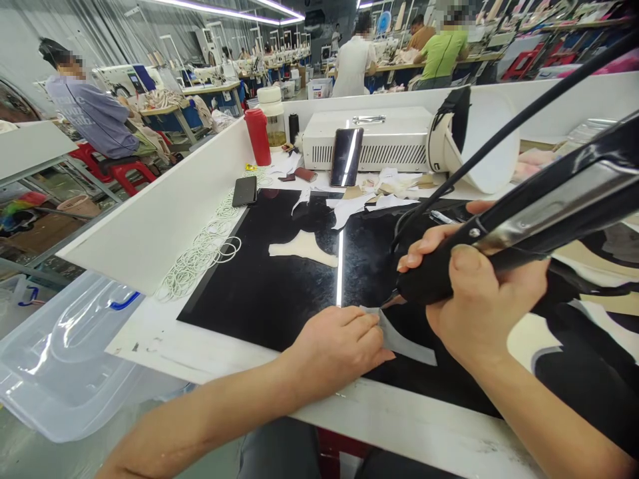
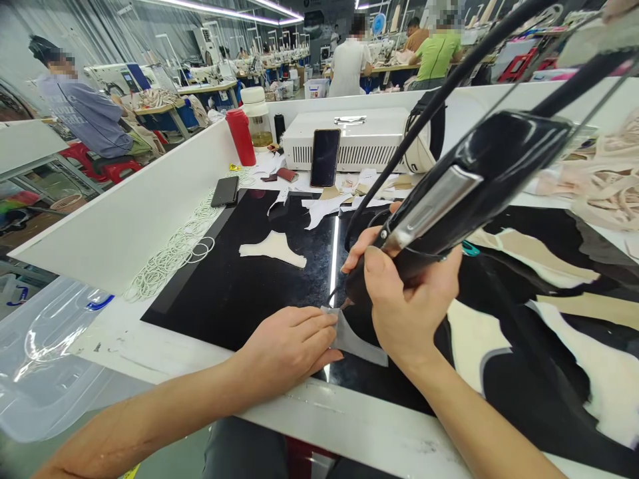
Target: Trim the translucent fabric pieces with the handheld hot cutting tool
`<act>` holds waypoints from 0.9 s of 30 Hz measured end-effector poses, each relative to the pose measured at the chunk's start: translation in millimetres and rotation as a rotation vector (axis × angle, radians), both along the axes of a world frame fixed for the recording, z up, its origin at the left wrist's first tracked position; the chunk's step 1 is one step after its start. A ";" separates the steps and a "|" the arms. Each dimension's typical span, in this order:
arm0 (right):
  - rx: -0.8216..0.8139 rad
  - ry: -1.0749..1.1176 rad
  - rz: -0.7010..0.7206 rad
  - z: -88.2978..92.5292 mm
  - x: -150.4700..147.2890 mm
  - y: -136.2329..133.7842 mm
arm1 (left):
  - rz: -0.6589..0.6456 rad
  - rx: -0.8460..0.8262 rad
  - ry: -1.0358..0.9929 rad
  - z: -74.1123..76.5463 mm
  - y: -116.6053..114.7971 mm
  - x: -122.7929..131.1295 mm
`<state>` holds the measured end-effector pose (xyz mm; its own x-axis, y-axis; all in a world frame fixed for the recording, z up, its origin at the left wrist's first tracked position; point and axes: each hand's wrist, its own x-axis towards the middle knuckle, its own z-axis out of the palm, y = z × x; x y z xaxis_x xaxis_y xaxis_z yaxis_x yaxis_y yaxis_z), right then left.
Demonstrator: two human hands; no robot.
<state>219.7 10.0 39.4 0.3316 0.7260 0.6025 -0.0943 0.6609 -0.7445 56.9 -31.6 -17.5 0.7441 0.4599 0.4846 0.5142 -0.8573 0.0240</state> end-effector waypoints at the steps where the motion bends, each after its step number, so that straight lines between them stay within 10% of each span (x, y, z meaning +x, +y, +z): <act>1: 0.004 0.004 -0.007 -0.5 0.1 0.6 | -0.002 0.009 -0.006 -0.5 0.1 0.1; 27: -0.027 0.096 0.125 4.0 -16.7 2.9 | 0.012 0.017 0.020 -0.3 -0.1 0.0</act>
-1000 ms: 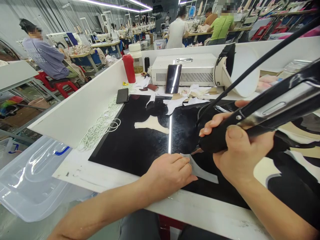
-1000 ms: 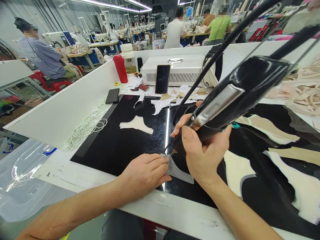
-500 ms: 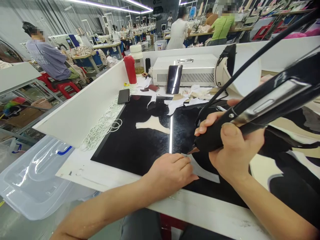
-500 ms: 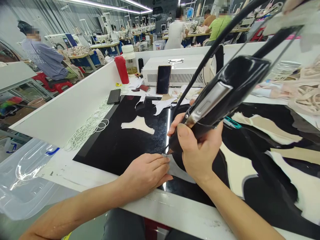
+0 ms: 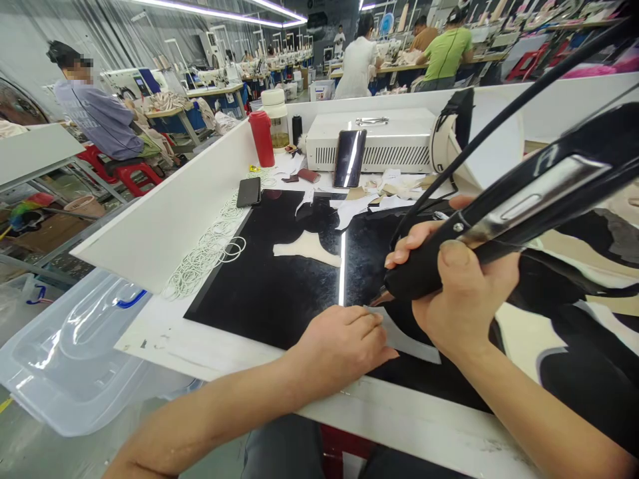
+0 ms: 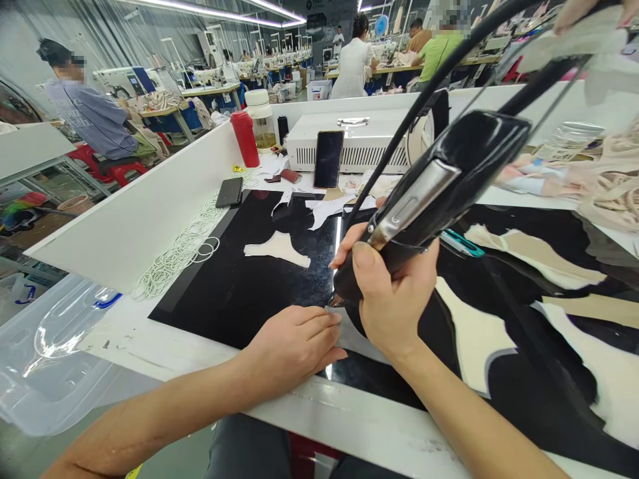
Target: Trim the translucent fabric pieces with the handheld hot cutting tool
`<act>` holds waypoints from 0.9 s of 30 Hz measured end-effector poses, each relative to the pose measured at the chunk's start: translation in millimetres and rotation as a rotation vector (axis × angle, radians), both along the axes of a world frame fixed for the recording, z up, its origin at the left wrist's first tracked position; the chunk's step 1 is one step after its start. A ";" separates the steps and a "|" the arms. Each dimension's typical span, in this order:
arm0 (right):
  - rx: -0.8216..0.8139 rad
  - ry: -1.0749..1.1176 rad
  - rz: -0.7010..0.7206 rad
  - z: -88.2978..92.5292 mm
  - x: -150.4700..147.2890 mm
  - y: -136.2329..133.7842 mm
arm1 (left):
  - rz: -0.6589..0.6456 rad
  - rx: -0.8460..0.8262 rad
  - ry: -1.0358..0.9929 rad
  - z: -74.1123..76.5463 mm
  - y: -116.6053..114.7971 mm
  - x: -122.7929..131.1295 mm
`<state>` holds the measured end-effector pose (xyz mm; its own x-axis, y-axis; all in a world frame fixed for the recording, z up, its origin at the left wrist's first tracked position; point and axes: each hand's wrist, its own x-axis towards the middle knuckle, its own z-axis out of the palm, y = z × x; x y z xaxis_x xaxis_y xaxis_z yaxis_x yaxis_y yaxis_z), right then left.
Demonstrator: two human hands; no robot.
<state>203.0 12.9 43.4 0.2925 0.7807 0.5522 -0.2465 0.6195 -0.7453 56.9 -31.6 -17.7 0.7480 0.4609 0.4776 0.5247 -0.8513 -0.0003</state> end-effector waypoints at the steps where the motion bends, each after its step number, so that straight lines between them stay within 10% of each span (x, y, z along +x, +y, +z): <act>1: 0.003 -0.008 0.002 -0.5 -1.2 0.3 | 0.001 -0.006 0.008 -0.2 0.0 0.2; 27: -0.032 -0.119 -0.203 15.9 60.8 -43.7 | -0.008 -0.141 0.050 11.5 -2.5 -5.2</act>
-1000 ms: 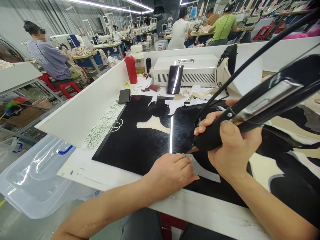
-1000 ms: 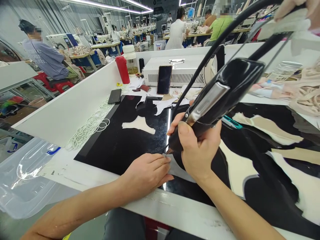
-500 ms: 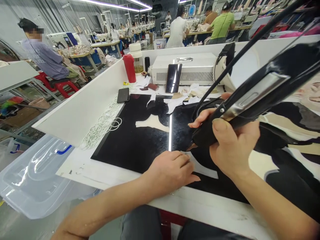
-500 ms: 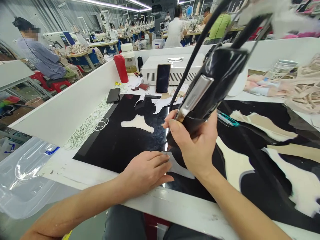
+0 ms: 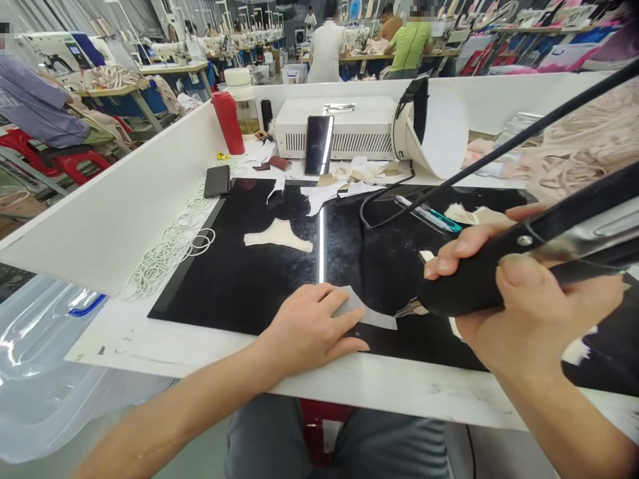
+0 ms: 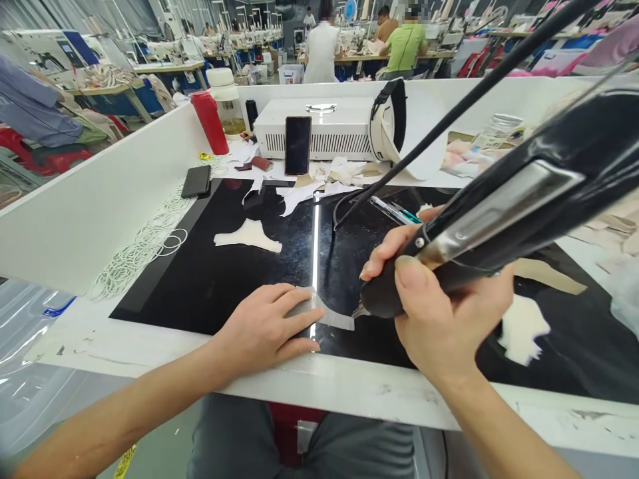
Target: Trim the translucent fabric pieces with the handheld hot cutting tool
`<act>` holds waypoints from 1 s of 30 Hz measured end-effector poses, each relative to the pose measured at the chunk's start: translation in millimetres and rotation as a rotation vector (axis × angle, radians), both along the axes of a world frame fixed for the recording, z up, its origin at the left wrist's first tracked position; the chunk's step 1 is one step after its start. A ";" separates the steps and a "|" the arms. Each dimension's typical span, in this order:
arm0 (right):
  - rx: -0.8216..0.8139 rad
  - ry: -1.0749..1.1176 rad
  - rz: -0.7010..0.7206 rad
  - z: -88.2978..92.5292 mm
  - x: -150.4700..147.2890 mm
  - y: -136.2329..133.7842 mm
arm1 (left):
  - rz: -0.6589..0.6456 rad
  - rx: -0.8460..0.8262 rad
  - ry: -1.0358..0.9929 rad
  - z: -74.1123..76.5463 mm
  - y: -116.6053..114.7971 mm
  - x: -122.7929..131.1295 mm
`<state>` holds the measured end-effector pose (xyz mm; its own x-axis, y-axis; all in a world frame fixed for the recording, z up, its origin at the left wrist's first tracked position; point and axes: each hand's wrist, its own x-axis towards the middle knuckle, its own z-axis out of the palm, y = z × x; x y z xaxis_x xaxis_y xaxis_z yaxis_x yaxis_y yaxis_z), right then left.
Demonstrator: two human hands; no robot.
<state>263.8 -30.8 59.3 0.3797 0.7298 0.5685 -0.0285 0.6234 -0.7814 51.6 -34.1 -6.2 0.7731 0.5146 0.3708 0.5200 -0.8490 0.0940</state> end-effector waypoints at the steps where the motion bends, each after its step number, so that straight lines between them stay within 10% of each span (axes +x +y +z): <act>1: 0.004 0.001 0.002 -1.1 1.0 -1.4 | 0.002 -0.001 0.005 0.2 0.0 -0.2; 30: 0.013 0.042 -0.015 -4.0 2.6 -1.2 | -0.001 0.005 0.038 -0.2 -0.5 -0.7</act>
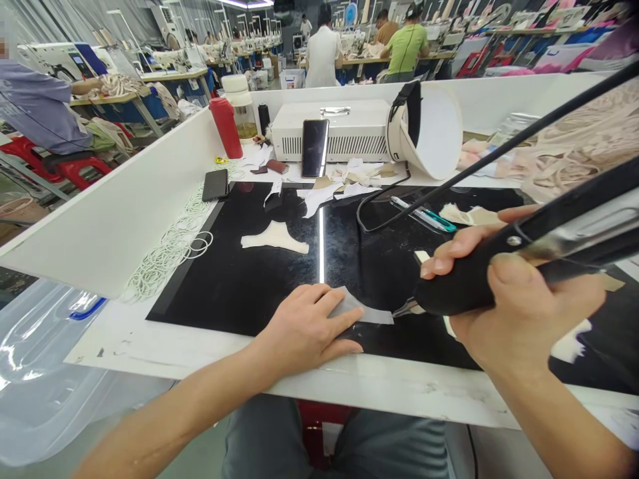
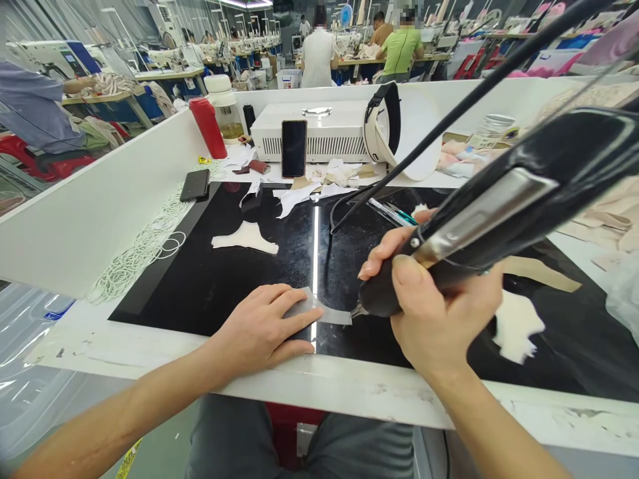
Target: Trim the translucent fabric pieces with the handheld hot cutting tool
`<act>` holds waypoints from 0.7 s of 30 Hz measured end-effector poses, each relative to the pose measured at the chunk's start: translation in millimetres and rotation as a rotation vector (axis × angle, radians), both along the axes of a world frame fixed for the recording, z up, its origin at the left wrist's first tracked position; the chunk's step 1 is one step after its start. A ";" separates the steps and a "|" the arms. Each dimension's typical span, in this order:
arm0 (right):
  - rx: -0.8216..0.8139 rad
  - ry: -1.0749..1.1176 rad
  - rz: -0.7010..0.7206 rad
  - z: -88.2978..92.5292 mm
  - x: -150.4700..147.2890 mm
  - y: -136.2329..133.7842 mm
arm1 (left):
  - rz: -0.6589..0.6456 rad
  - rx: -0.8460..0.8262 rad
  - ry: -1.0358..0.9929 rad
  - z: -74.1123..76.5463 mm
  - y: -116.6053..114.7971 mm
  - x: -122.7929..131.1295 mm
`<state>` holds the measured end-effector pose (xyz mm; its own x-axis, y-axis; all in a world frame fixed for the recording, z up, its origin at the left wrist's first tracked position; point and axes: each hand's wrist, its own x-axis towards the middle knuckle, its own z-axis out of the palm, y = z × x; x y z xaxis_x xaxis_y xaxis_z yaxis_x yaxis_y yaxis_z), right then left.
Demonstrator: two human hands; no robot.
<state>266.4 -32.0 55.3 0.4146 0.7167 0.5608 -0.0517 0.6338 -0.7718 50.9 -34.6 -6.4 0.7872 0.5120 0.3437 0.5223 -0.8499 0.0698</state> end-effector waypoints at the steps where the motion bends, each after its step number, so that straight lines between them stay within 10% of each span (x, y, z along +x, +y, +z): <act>1: 0.000 0.010 0.002 0.9 0.5 -0.8 | -0.002 0.000 0.001 -0.3 0.1 -0.1; 21: -0.015 0.002 0.011 6.4 -5.7 -5.3 | -0.017 -0.016 -0.031 -5.3 2.1 1.0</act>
<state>260.6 -37.3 61.6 0.4073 0.7299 0.5490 -0.0601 0.6212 -0.7813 51.9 -32.5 -11.7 0.7847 0.5046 0.3600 0.5053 -0.8571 0.0999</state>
